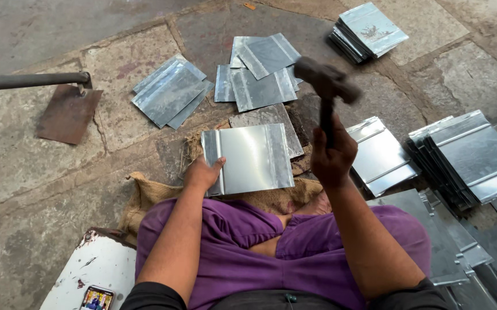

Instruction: The person sits on the floor and repeatedly hammers a rectangular metal sheet placed on a burlap sack. They use a hammer to strike the sheet multiple times, occasionally adjusting its position, and then place the finished piece onto a stack of similar sheets.

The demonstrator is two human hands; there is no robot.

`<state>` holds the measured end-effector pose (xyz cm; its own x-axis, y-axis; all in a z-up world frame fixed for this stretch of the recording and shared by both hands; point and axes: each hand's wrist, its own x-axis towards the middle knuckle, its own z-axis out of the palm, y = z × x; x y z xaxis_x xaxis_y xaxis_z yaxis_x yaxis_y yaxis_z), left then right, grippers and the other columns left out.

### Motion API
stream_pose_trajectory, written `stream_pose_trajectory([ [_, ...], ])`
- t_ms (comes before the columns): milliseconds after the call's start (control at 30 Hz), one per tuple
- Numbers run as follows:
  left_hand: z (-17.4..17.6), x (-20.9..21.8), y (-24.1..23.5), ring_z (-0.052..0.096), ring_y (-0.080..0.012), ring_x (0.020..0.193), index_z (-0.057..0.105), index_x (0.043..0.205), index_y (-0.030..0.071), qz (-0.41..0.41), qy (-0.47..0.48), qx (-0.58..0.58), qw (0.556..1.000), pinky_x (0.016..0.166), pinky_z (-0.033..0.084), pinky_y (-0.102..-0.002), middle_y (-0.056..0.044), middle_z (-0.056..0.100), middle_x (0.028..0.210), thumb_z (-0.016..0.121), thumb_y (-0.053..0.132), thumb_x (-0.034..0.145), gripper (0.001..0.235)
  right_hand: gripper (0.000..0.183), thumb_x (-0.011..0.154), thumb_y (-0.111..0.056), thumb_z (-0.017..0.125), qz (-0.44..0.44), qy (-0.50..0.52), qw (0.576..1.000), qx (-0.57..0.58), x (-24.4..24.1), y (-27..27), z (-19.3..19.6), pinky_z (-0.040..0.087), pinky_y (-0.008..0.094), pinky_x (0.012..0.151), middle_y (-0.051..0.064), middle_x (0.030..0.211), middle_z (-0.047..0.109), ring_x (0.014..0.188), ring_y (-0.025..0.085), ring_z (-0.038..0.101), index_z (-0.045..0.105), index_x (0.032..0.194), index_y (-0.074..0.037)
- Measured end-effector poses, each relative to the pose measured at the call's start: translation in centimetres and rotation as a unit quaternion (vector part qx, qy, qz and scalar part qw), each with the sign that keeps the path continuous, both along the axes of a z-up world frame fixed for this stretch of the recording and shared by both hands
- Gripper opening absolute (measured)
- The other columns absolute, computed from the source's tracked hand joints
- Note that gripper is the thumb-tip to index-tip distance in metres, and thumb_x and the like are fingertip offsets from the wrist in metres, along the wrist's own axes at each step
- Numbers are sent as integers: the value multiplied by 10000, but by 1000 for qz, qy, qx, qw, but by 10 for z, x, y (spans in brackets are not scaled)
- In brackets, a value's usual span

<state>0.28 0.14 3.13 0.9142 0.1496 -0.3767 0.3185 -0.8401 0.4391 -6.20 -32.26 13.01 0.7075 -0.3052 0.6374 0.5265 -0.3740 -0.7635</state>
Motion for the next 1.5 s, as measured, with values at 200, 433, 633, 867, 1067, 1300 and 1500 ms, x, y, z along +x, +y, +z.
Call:
stream_pose_trajectory([
  [200,6,-1,-2,735,-369,1055,622,1304,47,12,-10,-30,999,914,572,-475,-214,735,1163,617,733,855,820,249,1021,-160,669,28,256,960,-113,9,11,-45,487,263,580,119,815,731,669,127,651,707,1194,14],
  [433,2,-2,-3,717,-389,1097,608,1288,19,20,-16,-36,999,931,567,-487,-224,725,1183,641,676,870,779,227,1040,-146,681,-25,84,993,-74,6,6,0,528,279,651,130,852,726,712,178,672,693,1208,7],
  [633,-3,-1,-2,674,-435,1119,565,1290,-13,12,-73,-28,997,931,543,-512,-261,687,1204,667,661,865,804,162,1023,-144,673,-9,139,974,-180,21,11,-51,512,304,639,137,778,712,674,144,657,732,1084,-5],
  [867,-16,3,-5,708,-425,1063,614,1179,-7,49,-113,-98,988,928,550,-487,-254,729,1123,713,585,858,681,223,1008,-189,701,-47,188,977,-90,4,8,10,424,284,509,73,681,643,574,108,551,733,1102,10],
  [1067,-12,3,-12,713,-407,1028,625,1118,6,53,-121,-114,985,893,557,-480,-230,730,1092,716,558,862,615,183,1112,-147,621,16,10,1000,-11,-8,-7,-12,453,282,630,44,806,623,706,100,570,662,1267,-58],
  [1300,-24,13,-9,711,-412,1011,632,1103,-13,45,-156,-100,982,893,550,-481,-246,726,1084,713,579,876,640,240,1026,-230,716,-42,281,953,-108,3,2,-33,497,333,570,105,774,729,631,162,625,739,1199,-66],
  [1500,-36,13,-6,714,-410,984,629,1097,-23,67,-158,-121,978,863,555,-482,-248,725,1052,714,570,885,635,311,1103,-194,570,48,41,996,65,-20,-15,12,406,253,521,-22,729,622,583,82,533,678,1332,-12],
])
